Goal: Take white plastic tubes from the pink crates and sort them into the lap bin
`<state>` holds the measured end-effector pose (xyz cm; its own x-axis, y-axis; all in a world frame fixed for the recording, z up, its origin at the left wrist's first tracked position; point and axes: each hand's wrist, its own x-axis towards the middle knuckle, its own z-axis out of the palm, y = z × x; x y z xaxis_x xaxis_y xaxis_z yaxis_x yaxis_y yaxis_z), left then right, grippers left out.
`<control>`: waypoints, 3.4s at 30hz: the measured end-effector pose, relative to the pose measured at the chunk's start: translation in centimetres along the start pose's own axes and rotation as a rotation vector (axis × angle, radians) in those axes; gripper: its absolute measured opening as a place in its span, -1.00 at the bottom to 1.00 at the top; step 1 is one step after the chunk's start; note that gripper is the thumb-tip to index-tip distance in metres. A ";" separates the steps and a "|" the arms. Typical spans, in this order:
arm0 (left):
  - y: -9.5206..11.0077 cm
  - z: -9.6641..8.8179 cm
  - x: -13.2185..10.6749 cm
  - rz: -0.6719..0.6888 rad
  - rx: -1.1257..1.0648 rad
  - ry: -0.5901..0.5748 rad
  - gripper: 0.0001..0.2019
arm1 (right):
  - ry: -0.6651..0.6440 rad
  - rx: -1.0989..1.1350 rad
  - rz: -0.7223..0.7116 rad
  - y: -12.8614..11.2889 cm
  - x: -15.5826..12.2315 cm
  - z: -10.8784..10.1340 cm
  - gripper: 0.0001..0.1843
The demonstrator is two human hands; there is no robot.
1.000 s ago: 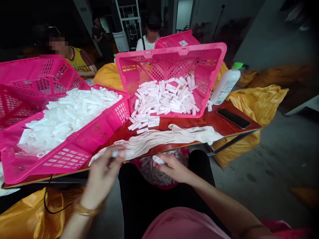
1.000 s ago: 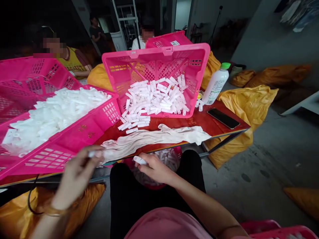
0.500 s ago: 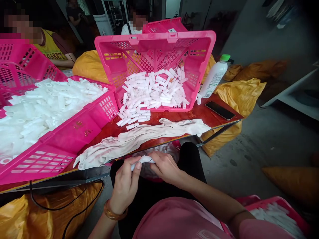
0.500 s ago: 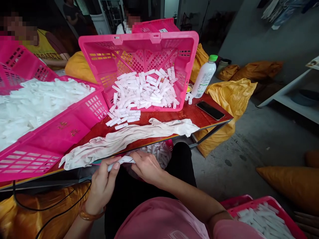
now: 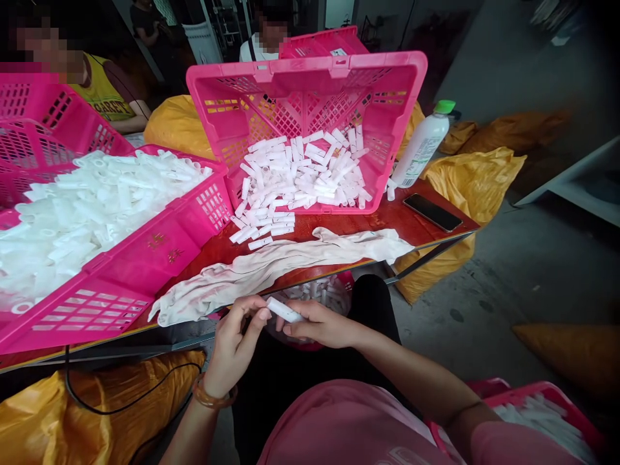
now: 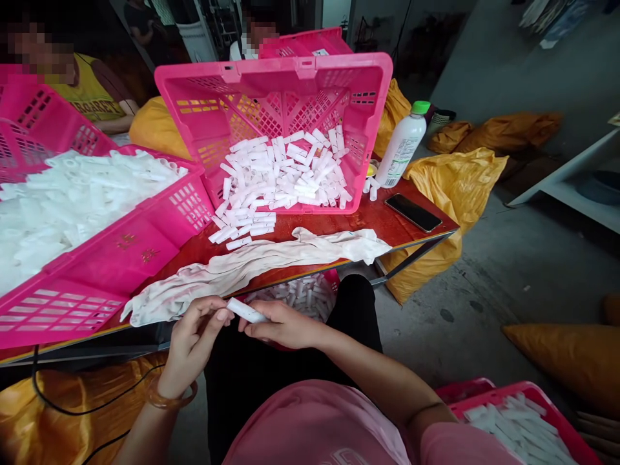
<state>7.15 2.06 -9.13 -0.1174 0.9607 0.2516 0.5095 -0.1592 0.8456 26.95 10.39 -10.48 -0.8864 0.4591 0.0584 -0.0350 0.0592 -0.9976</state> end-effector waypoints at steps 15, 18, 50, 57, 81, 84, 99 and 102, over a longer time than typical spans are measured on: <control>1.2 0.9 1.2 0.038 0.044 -0.112 -0.72 | 0.132 -0.482 -0.016 0.3 0.2 0.2 -0.85; 1.6 2.5 0.6 -0.122 -0.006 0.003 -0.63 | 0.345 -1.004 -0.044 1.5 0.3 0.3 -0.78; -1.9 0.8 -1.1 -0.042 0.108 -0.384 -0.72 | 0.024 -0.508 0.289 6.3 -2.1 -0.3 -0.70; -2.0 -9.0 1.7 -0.107 0.253 0.061 -0.69 | 0.054 -0.735 0.481 9.5 -1.0 -1.6 -0.45; -4.1 -26.6 14.5 -0.484 0.747 -0.146 -0.84 | 0.577 -0.396 -0.010 -2.0 5.7 -8.3 -0.72; -4.9 -27.1 14.6 -0.452 0.694 -0.200 -0.72 | 0.457 0.134 0.099 -1.4 1.5 -6.7 -0.66; -2.8 -26.5 13.0 -0.102 0.903 0.029 -0.77 | 0.374 0.290 0.287 0.9 -3.3 -2.4 -0.61; 0.5 -23.5 9.5 0.090 0.871 0.268 -0.65 | 0.350 0.216 0.257 1.0 -2.4 -1.9 -0.64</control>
<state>-13.79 5.76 4.75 -0.1845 0.8508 0.4920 0.9764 0.1013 0.1908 29.92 10.98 -11.57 -0.6718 0.7075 -0.2195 0.0374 -0.2635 -0.9639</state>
